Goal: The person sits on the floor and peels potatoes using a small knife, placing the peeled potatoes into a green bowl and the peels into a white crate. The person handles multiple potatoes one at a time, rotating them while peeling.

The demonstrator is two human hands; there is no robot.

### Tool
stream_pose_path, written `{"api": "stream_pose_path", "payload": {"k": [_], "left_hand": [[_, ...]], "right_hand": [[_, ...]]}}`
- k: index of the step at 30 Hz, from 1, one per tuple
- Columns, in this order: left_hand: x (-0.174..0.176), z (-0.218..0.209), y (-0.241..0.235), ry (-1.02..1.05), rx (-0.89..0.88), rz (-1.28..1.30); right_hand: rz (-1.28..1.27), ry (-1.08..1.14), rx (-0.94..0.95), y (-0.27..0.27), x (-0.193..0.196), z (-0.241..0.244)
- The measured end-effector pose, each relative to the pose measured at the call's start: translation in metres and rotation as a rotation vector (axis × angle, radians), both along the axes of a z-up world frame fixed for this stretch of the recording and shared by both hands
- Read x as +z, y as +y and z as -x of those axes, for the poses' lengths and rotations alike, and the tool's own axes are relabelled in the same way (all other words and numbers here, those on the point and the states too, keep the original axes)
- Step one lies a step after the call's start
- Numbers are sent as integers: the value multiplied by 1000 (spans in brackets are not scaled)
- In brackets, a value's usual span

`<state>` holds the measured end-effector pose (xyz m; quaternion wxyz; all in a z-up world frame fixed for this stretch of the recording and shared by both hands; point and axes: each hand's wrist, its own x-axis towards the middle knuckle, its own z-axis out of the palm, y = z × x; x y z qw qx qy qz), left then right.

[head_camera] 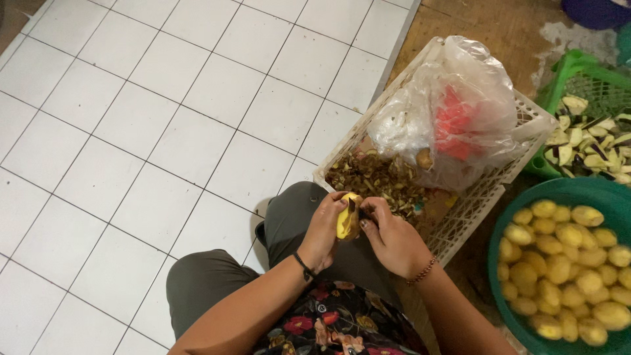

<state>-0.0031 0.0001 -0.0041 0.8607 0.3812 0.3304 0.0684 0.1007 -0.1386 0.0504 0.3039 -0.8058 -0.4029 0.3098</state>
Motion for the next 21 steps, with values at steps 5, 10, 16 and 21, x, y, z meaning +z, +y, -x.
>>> {"api": "stream_pose_path", "payload": {"k": [5, 10, 16, 21], "left_hand": [[-3, 1, -1, -34, 14, 23], [-2, 1, 0, -43, 12, 57], [5, -1, 1, 29, -40, 13], [5, 1, 1, 4, -15, 58]], "right_hand": [[17, 15, -27, 2, 3, 1], [-21, -26, 6, -4, 3, 0], [-146, -41, 25, -1, -2, -5], [-43, -18, -12, -1, 5, -3]]}}
